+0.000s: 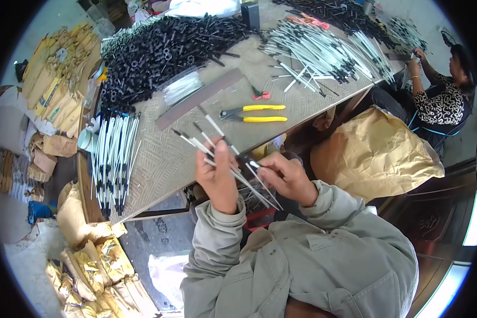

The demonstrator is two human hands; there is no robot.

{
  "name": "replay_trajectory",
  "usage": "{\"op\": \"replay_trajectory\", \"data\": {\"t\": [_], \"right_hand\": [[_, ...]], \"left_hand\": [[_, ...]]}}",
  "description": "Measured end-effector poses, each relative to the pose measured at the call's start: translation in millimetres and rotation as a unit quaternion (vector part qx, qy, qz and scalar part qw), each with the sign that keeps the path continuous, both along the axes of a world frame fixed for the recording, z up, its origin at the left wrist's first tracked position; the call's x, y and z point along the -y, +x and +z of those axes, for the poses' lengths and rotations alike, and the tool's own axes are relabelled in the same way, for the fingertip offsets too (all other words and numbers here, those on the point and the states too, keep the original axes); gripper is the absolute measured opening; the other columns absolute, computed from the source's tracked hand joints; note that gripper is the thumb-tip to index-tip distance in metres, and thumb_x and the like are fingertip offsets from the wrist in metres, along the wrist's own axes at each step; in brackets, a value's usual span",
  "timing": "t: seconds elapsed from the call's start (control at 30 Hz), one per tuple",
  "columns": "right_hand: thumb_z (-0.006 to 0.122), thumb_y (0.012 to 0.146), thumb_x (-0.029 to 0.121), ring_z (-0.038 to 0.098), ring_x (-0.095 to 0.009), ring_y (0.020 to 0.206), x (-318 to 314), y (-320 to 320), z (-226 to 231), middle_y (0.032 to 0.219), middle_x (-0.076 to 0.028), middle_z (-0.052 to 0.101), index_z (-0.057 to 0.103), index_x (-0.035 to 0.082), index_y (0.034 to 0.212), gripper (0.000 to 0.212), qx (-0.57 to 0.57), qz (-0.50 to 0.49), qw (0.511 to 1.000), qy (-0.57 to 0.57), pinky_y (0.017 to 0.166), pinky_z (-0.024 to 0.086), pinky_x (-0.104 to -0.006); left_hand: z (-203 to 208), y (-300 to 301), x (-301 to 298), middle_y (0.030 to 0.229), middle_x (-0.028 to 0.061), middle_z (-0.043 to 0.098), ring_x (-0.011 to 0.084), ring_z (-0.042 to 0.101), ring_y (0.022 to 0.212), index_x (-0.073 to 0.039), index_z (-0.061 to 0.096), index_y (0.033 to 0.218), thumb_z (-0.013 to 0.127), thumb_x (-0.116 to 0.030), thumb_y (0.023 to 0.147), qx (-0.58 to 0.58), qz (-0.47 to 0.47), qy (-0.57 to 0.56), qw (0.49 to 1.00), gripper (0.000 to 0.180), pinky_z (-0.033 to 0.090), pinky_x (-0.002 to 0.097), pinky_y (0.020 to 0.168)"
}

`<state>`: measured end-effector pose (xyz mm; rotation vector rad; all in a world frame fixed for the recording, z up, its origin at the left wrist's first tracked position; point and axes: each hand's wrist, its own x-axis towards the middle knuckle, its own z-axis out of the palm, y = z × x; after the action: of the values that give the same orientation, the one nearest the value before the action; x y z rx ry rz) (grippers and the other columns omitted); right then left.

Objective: Assembling and securing bundles of small white plastic rods using pliers at a factory workstation.

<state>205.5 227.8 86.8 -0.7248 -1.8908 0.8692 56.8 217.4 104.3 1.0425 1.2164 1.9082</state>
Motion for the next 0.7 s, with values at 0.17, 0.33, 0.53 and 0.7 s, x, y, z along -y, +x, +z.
{"op": "replay_trajectory", "data": {"t": [0.17, 0.33, 0.53, 0.7], "right_hand": [[0.058, 0.084, 0.023, 0.06, -0.025, 0.079, -127, 23, -2, 0.088, -0.012, 0.061, 0.06, 0.006, 0.093, 0.019, 0.186, -0.032, 0.982, 0.026, 0.067, 0.048, -0.0326], [0.057, 0.081, 0.036, 0.06, -0.033, 0.082, -258, 46, -18, 0.088, -0.013, 0.061, 0.063, 0.007, 0.089, 0.03, 0.402, -0.364, 0.83, 0.129, 0.068, 0.048, -0.0409], [0.058, 0.081, 0.026, 0.061, -0.029, 0.071, -194, 36, 10, 0.078, -0.013, 0.059, 0.061, 0.006, 0.082, 0.02, 0.282, -0.332, 0.872, 0.224, 0.057, 0.046, -0.0397], [0.057, 0.079, -0.002, 0.046, -0.017, 0.051, -60, 64, 57, 0.06, -0.007, 0.046, 0.062, -0.002, 0.089, 0.012, 0.029, -0.299, 0.919, 0.256, 0.047, 0.036, -0.0265]], "left_hand": [[12, -11, 14, 0.056, -0.0024, 0.033, 0.0058, 0.031, 0.042, -0.008, 0.046, 0.096, 0.05, -0.021, 0.092, 0.214, -0.023, -0.028, 0.976, 0.014, 0.024, 0.02, 0.035], [11, -23, 48, 0.067, 0.0085, 0.054, 0.009, 0.043, 0.043, -0.01, 0.041, 0.105, 0.048, -0.016, 0.091, 0.298, -0.168, 0.043, 0.939, 0.016, 0.032, 0.0182, 0.036], [-3, -16, 59, 0.119, 0.0207, 0.052, 0.0236, 0.061, 0.087, -0.008, 0.041, 0.114, 0.048, -0.015, 0.091, 0.189, -0.144, -0.005, 0.971, 0.025, 0.05, 0.0317, 0.073], [-26, -4, 41, 0.119, 0.0247, 0.05, 0.0342, 0.052, 0.108, 0.006, 0.043, 0.116, 0.04, -0.016, 0.095, 0.18, -0.2, -0.064, 0.961, 0.031, 0.04, 0.0426, 0.096]]}}
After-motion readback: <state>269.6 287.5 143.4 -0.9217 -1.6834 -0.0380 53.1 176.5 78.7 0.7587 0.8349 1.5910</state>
